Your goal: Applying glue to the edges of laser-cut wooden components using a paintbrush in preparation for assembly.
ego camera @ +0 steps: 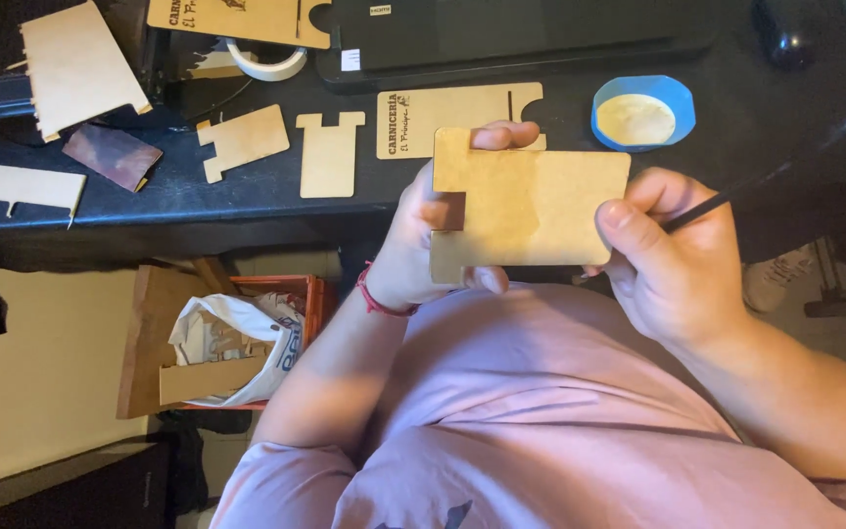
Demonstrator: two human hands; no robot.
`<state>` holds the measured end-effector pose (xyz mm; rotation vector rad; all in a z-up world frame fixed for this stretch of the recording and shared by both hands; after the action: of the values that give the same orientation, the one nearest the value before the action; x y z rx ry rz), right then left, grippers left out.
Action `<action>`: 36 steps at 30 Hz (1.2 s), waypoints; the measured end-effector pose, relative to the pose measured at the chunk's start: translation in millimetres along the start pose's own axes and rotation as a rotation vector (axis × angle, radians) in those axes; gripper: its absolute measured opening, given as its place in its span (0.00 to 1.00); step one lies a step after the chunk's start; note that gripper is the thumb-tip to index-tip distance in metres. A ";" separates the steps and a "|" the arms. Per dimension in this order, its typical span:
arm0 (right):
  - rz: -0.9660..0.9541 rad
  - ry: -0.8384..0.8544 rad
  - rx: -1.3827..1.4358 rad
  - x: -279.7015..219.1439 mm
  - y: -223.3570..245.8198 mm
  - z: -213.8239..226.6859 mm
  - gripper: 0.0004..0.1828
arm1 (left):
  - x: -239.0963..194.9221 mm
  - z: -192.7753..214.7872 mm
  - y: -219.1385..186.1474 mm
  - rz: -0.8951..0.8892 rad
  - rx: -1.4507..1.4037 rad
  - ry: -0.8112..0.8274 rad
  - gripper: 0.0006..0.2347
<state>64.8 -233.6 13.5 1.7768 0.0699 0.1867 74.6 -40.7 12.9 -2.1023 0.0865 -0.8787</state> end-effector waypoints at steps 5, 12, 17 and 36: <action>0.020 0.009 -0.004 -0.8 3.2 -3.9 0.14 | -3.6 3.3 2.6 -0.005 -0.002 -0.005 0.35; -0.030 -0.013 -0.016 -0.9 -1.0 -2.1 0.13 | -0.9 1.0 0.2 -0.016 -0.078 0.022 0.32; -0.027 0.025 -0.003 0.5 -0.5 -5.0 0.13 | -5.7 8.3 0.1 0.032 -0.063 -0.055 0.43; -0.047 0.080 -0.002 5.7 -0.9 12.0 0.10 | -7.9 8.1 -18.6 0.112 0.085 -0.006 0.50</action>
<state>72.4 -244.1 10.8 1.7641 0.1691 0.2241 69.2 -20.4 18.6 -2.0011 0.1590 -0.7957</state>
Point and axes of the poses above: each hand's wrist, its own x-axis towards the middle knuckle, its own z-axis out of the back of the hand, y = z × x, the point moved 5 cm from there along x, towards the middle knuckle, and after that the axes turned 8 degrees about -x, right-handed, at the moved point
